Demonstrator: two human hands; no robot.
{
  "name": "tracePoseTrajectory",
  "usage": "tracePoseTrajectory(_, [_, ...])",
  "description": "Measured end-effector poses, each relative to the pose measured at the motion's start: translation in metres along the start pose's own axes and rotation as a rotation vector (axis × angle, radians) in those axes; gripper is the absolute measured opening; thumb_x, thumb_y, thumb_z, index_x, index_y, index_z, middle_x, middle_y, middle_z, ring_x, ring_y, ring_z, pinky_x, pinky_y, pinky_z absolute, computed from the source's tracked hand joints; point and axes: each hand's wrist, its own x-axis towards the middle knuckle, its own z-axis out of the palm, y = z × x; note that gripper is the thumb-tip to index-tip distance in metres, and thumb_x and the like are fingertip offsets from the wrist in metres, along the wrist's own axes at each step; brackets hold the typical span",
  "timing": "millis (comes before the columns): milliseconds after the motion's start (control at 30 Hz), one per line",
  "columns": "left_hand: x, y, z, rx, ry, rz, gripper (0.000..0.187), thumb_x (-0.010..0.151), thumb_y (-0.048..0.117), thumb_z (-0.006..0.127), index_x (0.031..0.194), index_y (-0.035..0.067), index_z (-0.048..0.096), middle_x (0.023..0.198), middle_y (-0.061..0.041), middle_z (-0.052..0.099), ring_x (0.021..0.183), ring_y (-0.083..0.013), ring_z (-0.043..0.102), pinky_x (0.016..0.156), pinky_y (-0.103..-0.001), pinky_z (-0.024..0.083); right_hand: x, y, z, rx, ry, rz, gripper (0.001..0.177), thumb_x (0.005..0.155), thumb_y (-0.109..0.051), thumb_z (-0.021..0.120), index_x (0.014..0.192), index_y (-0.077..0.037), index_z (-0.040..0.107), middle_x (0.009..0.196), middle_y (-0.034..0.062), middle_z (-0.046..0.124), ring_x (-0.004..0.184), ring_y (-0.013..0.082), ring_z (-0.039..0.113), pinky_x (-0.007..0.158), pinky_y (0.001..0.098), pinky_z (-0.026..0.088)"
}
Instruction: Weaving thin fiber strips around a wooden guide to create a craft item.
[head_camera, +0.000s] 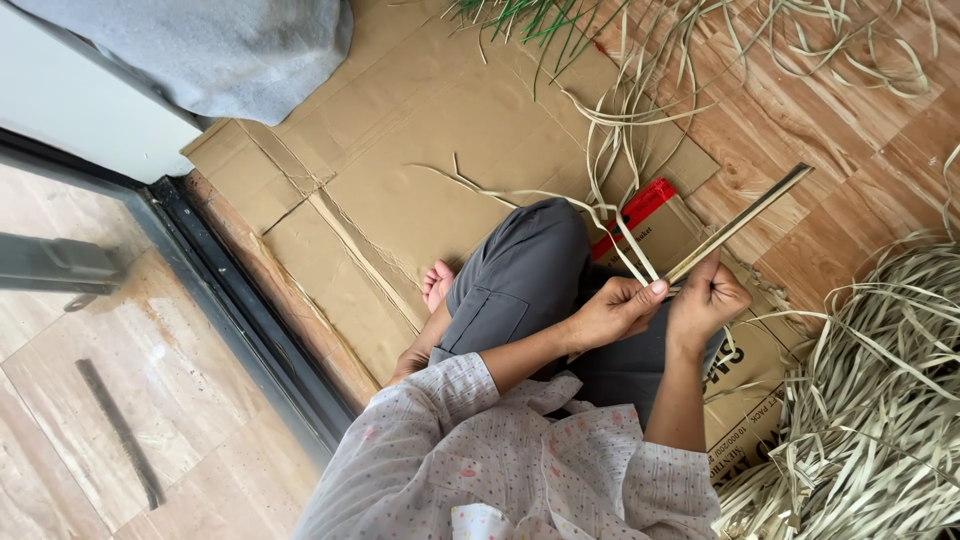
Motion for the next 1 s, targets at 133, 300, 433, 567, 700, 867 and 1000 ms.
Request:
tracePoseTrajectory(133, [0.001, 0.003, -0.006, -0.061, -0.021, -0.018, 0.057, 0.110, 0.036, 0.042, 0.056, 0.018, 0.036, 0.040, 0.003, 0.028, 0.028, -0.0027, 0.029, 0.028, -0.015, 0.027, 0.004, -0.020, 0.003, -0.040, -0.003, -0.050, 0.067, 0.110, 0.003, 0.064, 0.052, -0.011, 0.035, 0.045, -0.0026, 0.029, 0.051, 0.0074, 0.026, 0.050, 0.0280, 0.024])
tracePoseTrajectory(300, [-0.005, 0.014, -0.013, -0.122, -0.027, -0.107, 0.055, 0.110, 0.043, 0.040, 0.061, 0.018, 0.036, 0.043, 0.004, 0.026, 0.028, -0.0031, 0.028, 0.026, -0.015, 0.028, 0.012, 0.000, -0.008, -0.081, -0.009, -0.093, 0.067, 0.110, 0.007, 0.062, 0.051, -0.010, 0.036, 0.043, -0.0009, 0.029, 0.049, 0.0077, 0.025, 0.050, 0.0284, 0.024])
tracePoseTrajectory(433, [-0.004, 0.030, -0.018, -0.182, -0.021, -0.198, 0.054, 0.109, 0.047, 0.038, 0.064, 0.018, 0.036, 0.043, 0.005, 0.025, 0.027, -0.0022, 0.028, 0.024, -0.015, 0.028, 0.018, 0.021, -0.016, -0.133, -0.011, -0.153, 0.067, 0.110, 0.008, 0.063, 0.050, -0.006, 0.038, 0.042, 0.0043, 0.029, 0.046, 0.0101, 0.027, 0.049, 0.0301, 0.026])
tracePoseTrajectory(567, [-0.004, 0.042, -0.026, -0.199, -0.001, -0.216, 0.054, 0.108, 0.049, 0.039, 0.065, 0.017, 0.035, 0.044, 0.005, 0.024, 0.027, -0.0033, 0.027, 0.023, -0.017, 0.028, 0.019, 0.041, -0.029, -0.188, -0.014, -0.174, 0.067, 0.111, 0.008, 0.065, 0.050, -0.004, 0.040, 0.041, 0.0059, 0.030, 0.043, 0.0122, 0.028, 0.049, 0.0296, 0.028])
tracePoseTrajectory(700, [-0.004, 0.057, -0.036, -0.218, 0.044, -0.250, 0.052, 0.108, 0.049, 0.040, 0.068, 0.016, 0.037, 0.047, 0.005, 0.023, 0.027, -0.0029, 0.027, 0.023, -0.016, 0.029, 0.022, 0.055, -0.036, -0.229, -0.013, -0.214, 0.065, 0.111, 0.010, 0.065, 0.051, -0.003, 0.041, 0.042, 0.0086, 0.032, 0.041, 0.0161, 0.029, 0.049, 0.0315, 0.029])
tracePoseTrajectory(867, [-0.008, 0.084, -0.047, -0.239, 0.045, -0.371, 0.052, 0.094, 0.059, 0.050, 0.067, 0.016, 0.039, 0.052, 0.004, 0.031, 0.038, -0.0016, 0.022, 0.029, -0.018, 0.016, 0.023, 0.044, -0.043, -0.254, -0.073, -0.154, 0.063, 0.112, 0.016, 0.060, 0.056, -0.002, 0.036, 0.049, 0.0020, 0.033, 0.044, 0.0130, 0.020, 0.048, 0.0289, 0.020])
tracePoseTrajectory(1000, [-0.010, 0.092, -0.055, -0.210, 0.075, -0.348, 0.052, 0.096, 0.056, 0.049, 0.067, 0.015, 0.039, 0.051, 0.004, 0.032, 0.036, -0.0021, 0.023, 0.028, -0.018, 0.017, 0.020, 0.050, -0.047, -0.291, -0.073, -0.161, 0.063, 0.112, 0.015, 0.061, 0.056, -0.001, 0.036, 0.050, 0.0022, 0.032, 0.044, 0.0130, 0.019, 0.047, 0.0298, 0.019])
